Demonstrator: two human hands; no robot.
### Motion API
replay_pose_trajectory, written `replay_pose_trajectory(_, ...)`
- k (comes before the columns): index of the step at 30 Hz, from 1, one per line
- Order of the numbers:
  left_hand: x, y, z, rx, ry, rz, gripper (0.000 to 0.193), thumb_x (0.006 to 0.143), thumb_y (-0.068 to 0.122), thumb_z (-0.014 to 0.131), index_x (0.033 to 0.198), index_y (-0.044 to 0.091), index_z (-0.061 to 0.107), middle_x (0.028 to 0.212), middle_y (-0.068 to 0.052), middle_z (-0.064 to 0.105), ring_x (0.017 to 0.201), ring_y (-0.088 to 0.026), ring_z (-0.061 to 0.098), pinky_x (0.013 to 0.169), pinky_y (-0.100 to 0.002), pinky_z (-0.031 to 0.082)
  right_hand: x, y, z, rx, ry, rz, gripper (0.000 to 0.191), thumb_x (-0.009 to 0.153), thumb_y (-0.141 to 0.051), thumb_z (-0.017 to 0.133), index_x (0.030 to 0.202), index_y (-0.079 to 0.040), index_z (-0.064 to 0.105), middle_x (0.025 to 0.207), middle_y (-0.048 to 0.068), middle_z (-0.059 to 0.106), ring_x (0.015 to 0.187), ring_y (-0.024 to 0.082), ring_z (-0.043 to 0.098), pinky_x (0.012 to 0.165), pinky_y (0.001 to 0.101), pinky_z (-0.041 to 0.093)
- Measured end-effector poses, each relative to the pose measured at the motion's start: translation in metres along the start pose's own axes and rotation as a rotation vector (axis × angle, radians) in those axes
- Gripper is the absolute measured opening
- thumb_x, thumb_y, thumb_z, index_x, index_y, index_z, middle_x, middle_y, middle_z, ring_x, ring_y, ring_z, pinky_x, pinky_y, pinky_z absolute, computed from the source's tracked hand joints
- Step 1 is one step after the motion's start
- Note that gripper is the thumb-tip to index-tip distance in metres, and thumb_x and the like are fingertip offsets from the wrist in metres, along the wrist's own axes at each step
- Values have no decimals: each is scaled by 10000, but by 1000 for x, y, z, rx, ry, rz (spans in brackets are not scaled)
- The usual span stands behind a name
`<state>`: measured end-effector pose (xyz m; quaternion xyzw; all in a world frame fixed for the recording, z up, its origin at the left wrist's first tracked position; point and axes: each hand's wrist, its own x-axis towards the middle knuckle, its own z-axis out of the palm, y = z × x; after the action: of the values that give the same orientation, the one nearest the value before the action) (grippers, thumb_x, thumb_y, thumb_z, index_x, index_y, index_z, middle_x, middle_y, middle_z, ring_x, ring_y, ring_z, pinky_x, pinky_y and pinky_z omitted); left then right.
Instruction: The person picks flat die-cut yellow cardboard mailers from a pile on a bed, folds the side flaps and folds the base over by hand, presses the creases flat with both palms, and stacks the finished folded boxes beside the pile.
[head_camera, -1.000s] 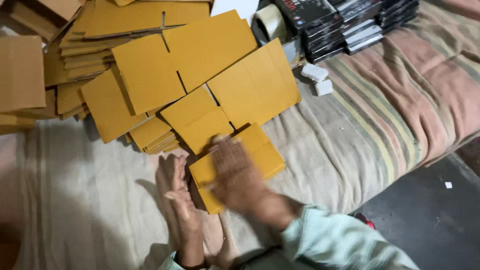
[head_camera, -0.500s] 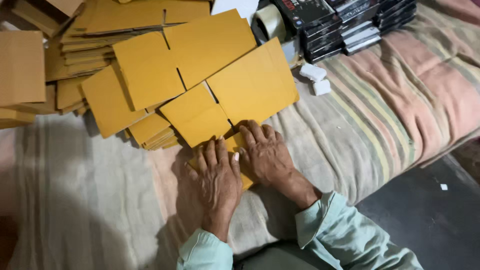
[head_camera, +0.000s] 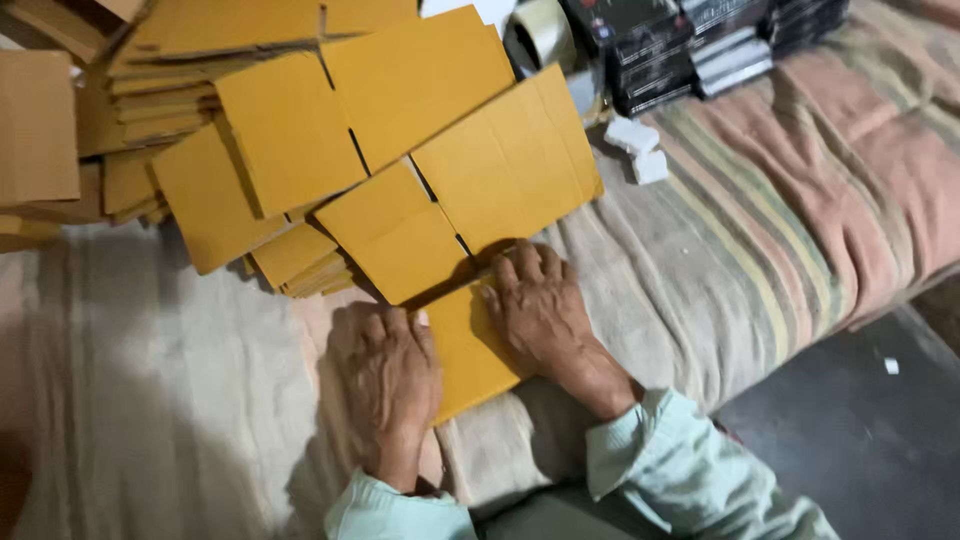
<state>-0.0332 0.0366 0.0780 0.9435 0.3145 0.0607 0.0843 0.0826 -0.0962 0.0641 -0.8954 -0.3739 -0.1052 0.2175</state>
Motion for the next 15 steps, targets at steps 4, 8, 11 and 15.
replay_pose_trajectory(4, -3, 4, 12, 72, 136, 68, 378, 1016, 382, 466, 998, 40, 628, 1048, -212, 654, 1019, -384, 593, 924, -537, 433, 7, -23, 5, -199, -136, -149, 425, 961, -415, 503, 1090, -68, 714, 1214, 222, 612, 1164, 453, 515, 1029, 679, 293)
replay_pose_trajectory(8, 9, 12, 31, -144, 151, 91, 260, 1038, 258, 471, 972, 50, 613, 1058, -201, 655, 1037, -396, 599, 922, -534, 449, 17, -34, 6, -228, -67, -243, 399, 969, -390, 515, 933, -66, 744, 931, 144, 650, 1033, 360, 582, 1111, 626, 333)
replay_pose_trajectory(11, 12, 7, 36, -185, 134, 110, 264, 1041, 262, 481, 979, 46, 619, 1035, -212, 650, 1026, -403, 595, 911, -521, 454, 19, -23, 2, -70, -221, -330, 372, 996, -353, 517, 814, -89, 705, 944, 156, 658, 998, 350, 590, 947, 499, 432)
replay_pose_trajectory(15, 12, 3, 37, -163, 141, 134, 289, 1031, 276, 480, 991, 30, 628, 1029, -218, 653, 1006, -396, 605, 892, -511, 457, 20, -3, 1, -139, -70, -319, 227, 912, -263, 589, 813, -86, 690, 884, 142, 671, 897, 327, 622, 810, 470, 457)
